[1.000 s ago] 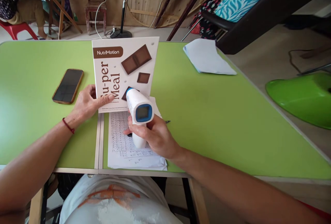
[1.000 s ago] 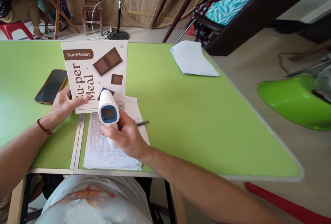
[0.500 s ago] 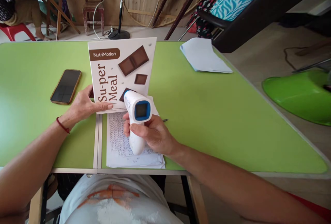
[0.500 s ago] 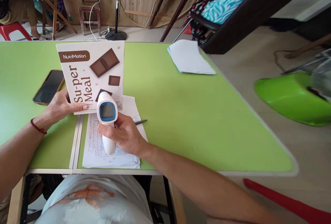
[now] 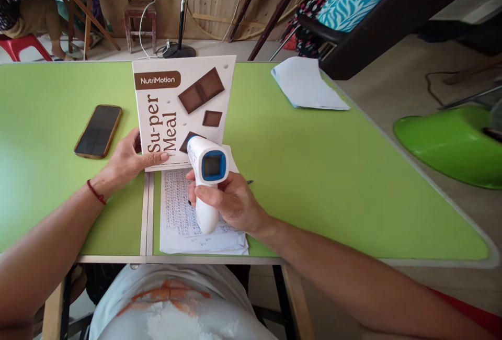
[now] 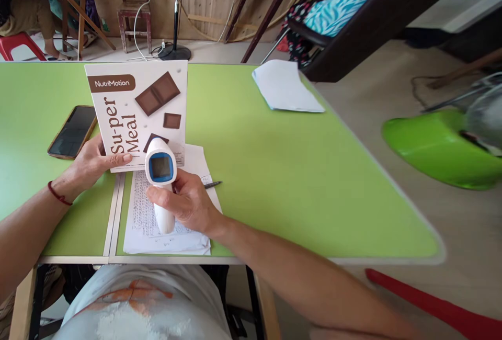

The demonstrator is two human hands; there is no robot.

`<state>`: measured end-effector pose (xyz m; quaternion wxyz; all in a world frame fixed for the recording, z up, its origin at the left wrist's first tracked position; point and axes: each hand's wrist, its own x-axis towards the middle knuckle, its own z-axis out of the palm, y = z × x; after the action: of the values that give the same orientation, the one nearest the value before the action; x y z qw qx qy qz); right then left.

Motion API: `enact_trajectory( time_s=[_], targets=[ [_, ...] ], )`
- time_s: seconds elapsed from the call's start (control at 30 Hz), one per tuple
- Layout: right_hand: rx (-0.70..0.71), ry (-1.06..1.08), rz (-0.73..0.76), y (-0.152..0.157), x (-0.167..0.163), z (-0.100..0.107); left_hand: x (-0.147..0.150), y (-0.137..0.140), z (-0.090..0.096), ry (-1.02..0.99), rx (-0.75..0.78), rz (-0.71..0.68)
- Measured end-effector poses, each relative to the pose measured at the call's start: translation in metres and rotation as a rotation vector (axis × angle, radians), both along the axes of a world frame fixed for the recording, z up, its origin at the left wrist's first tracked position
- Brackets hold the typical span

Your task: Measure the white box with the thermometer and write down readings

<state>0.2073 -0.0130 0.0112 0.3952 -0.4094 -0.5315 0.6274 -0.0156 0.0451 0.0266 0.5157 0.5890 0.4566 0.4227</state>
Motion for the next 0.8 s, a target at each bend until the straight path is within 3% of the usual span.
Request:
enact_trajectory(
  time_s=[0.37,0.63,0.8],
  targets=[
    [0.022,0.012,-0.005,-0.0019,-0.0020,0.0049,0.0049,-0.0045,0.0006,-0.080,0.021,0.077],
    [0.026,-0.002,-0.006,-0.0013,-0.0005,0.0015,0.0038,-0.0017,-0.0018,-0.100,0.037,0.056],
    [0.137,-0.022,-0.012,0.0018,0.0019,0.0009,0.0022,-0.0002,-0.0037,-0.063,0.090,0.067]
  ],
)
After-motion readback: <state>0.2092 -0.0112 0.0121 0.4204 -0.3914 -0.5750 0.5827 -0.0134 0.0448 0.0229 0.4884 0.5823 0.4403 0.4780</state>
